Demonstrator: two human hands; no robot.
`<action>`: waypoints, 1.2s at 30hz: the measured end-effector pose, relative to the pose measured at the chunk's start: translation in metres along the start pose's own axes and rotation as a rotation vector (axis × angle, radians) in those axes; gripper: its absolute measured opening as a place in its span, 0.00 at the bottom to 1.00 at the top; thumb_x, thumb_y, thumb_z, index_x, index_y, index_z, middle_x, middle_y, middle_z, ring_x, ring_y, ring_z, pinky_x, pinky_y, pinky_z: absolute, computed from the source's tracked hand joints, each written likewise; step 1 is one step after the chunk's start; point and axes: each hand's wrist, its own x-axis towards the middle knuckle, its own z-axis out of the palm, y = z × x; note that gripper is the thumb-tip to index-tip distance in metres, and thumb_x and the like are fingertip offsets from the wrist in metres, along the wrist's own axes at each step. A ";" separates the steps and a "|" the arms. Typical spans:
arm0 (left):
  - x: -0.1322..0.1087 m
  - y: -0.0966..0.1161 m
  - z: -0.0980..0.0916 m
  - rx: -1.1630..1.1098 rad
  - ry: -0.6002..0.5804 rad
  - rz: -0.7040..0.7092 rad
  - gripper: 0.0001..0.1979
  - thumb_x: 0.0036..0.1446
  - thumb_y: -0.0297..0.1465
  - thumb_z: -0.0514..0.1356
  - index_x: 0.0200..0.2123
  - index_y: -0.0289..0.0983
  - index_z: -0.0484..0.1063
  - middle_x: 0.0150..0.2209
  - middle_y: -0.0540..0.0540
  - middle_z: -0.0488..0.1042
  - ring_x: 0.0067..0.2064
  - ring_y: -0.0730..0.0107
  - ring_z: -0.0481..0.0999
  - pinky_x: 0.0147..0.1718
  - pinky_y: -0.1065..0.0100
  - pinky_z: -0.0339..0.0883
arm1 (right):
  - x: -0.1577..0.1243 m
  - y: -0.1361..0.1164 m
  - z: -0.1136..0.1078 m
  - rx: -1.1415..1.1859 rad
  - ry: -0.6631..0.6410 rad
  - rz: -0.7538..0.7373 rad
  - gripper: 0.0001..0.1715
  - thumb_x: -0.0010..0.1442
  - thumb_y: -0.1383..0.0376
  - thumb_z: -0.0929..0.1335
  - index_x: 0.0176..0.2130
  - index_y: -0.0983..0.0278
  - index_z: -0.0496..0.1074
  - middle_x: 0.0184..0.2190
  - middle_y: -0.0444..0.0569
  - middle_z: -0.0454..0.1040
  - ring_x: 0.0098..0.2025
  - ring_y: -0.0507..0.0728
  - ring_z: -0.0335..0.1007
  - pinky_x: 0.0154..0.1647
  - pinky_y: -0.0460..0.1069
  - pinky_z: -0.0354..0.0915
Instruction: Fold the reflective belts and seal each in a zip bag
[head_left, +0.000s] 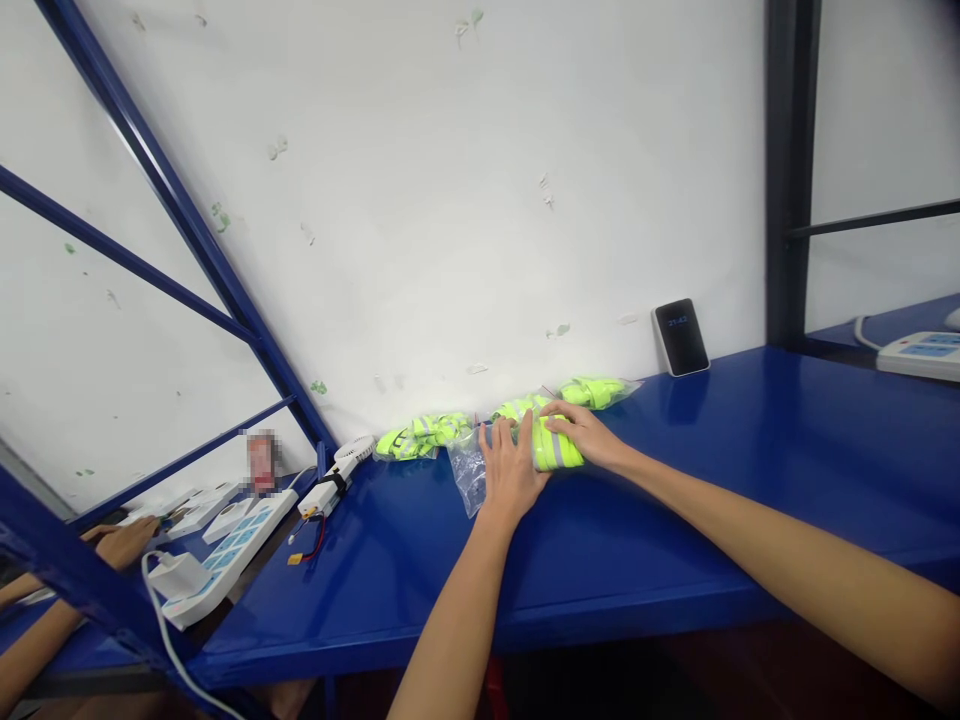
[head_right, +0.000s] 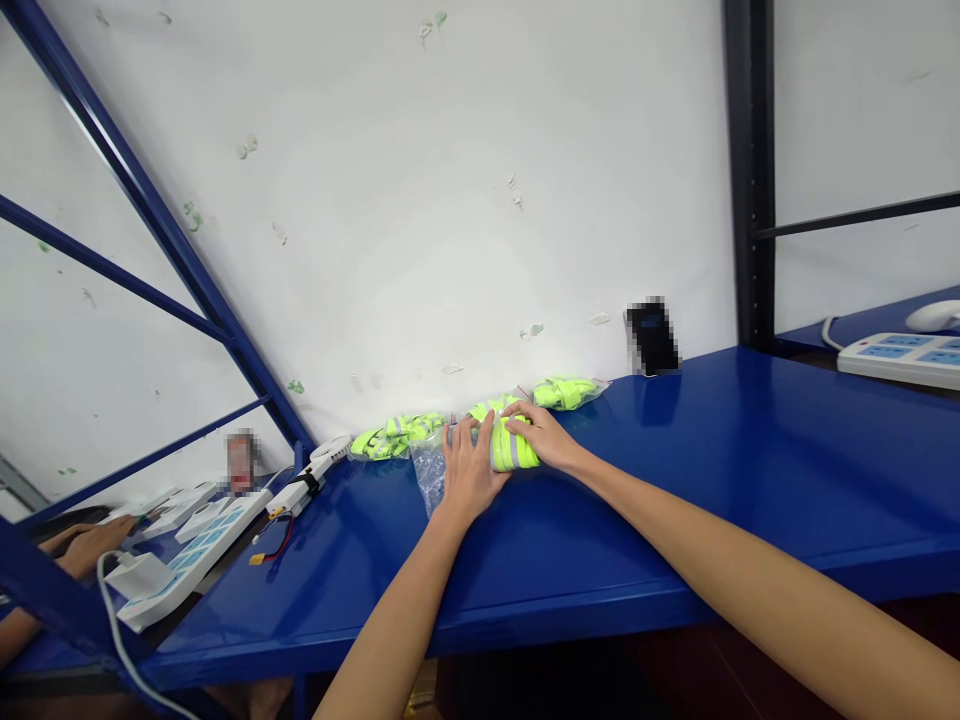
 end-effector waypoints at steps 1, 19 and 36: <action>0.000 0.000 0.000 -0.007 0.000 -0.008 0.43 0.47 0.38 0.65 0.64 0.39 0.52 0.54 0.37 0.62 0.60 0.48 0.58 0.62 0.41 0.40 | 0.000 -0.001 0.000 0.017 0.004 0.012 0.13 0.52 0.58 0.66 0.37 0.62 0.70 0.31 0.44 0.71 0.33 0.56 0.65 0.33 0.48 0.61; -0.001 0.000 0.005 -0.164 -0.072 -0.073 0.48 0.41 0.41 0.67 0.64 0.40 0.51 0.54 0.38 0.63 0.59 0.49 0.60 0.62 0.43 0.38 | 0.000 0.001 0.008 0.015 0.015 -0.051 0.12 0.54 0.60 0.66 0.23 0.62 0.64 0.27 0.45 0.71 0.38 0.59 0.70 0.38 0.50 0.61; 0.000 0.001 0.005 -0.237 -0.073 -0.071 0.48 0.43 0.36 0.66 0.65 0.41 0.44 0.59 0.38 0.61 0.62 0.51 0.58 0.62 0.45 0.41 | -0.005 -0.005 0.017 0.092 0.130 -0.039 0.14 0.48 0.56 0.71 0.31 0.64 0.71 0.31 0.47 0.74 0.35 0.57 0.69 0.38 0.51 0.65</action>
